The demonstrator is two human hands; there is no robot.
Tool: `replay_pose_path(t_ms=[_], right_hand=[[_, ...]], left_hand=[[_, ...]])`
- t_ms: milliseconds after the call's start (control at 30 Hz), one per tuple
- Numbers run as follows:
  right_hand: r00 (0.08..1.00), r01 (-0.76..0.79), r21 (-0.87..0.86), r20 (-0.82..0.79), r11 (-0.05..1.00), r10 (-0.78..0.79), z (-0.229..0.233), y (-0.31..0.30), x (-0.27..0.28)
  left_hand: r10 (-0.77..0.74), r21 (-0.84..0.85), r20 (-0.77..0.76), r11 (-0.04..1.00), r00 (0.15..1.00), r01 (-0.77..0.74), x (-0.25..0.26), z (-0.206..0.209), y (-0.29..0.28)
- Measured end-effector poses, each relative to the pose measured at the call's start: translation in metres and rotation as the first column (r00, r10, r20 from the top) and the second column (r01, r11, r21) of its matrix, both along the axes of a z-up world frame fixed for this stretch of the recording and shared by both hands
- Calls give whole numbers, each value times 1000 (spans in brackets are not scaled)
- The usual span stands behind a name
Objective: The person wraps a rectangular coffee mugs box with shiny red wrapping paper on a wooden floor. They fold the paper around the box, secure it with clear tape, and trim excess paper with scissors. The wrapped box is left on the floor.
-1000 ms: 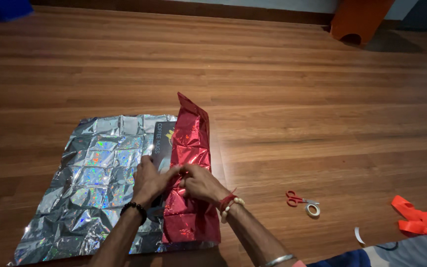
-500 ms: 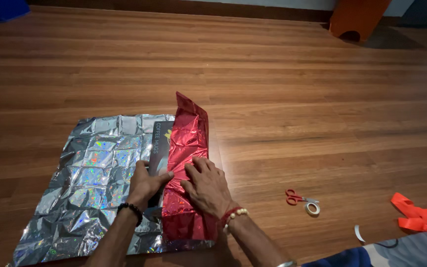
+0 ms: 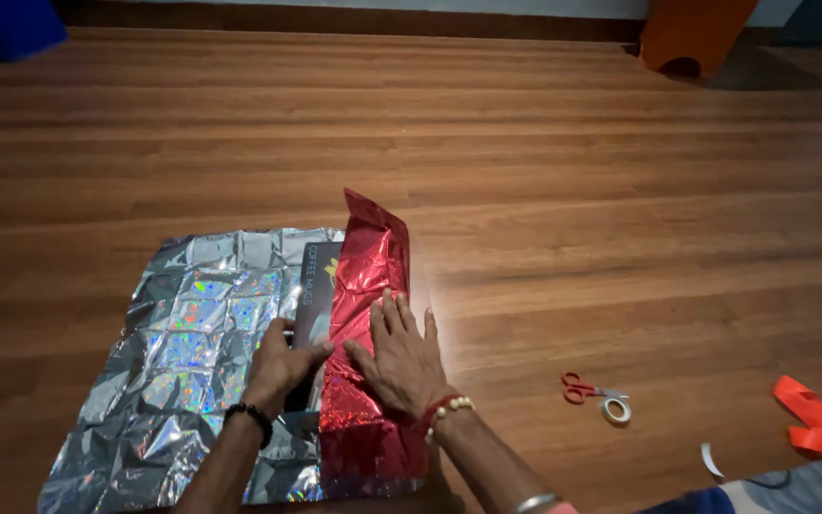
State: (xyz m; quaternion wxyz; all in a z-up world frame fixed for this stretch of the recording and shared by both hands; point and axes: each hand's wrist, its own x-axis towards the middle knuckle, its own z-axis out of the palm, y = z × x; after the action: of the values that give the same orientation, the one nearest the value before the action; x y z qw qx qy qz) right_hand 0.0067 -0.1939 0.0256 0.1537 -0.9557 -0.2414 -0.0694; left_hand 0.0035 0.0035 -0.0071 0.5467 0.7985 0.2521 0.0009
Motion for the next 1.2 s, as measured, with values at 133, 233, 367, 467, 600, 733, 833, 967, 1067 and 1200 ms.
replay_pose_path(t_ms=[133,233,367,467,600,733,833,967,1067,1200], right_hand=[[998,56,-37,-30,998,-57,-6,16,23],[998,69,-5,6,998,-69,-11,26,33],[997,72,-14,34,997,-71,-15,26,37],[993,38,-6,114,999,-37,-12,23,37],[996,-1,-13,94,1000,2,-7,26,43],[997,1,7,78,1000,-1,-2,25,43],[999,25,22,32,999,-26,5,15,36],[998,60,49,6,997,-60,17,-11,32],[995,100,51,-6,994,-100,24,-30,33],[992,125,56,29,991,-126,29,-55,35]], left_hand=[[-38,99,-10,994,999,38,-5,4,0],[-39,123,-19,992,999,41,-7,4,1],[-21,94,-35,995,999,24,-8,3,-2],[-19,109,-32,994,999,23,-5,4,-2],[-30,127,-20,991,999,32,-2,2,1],[-30,56,-46,998,998,33,-1,-2,2],[-57,90,-79,994,995,64,5,-3,6],[-131,257,-64,956,989,143,18,0,17],[-134,345,-86,926,987,156,28,13,21],[-88,513,-106,848,991,130,37,43,4]])
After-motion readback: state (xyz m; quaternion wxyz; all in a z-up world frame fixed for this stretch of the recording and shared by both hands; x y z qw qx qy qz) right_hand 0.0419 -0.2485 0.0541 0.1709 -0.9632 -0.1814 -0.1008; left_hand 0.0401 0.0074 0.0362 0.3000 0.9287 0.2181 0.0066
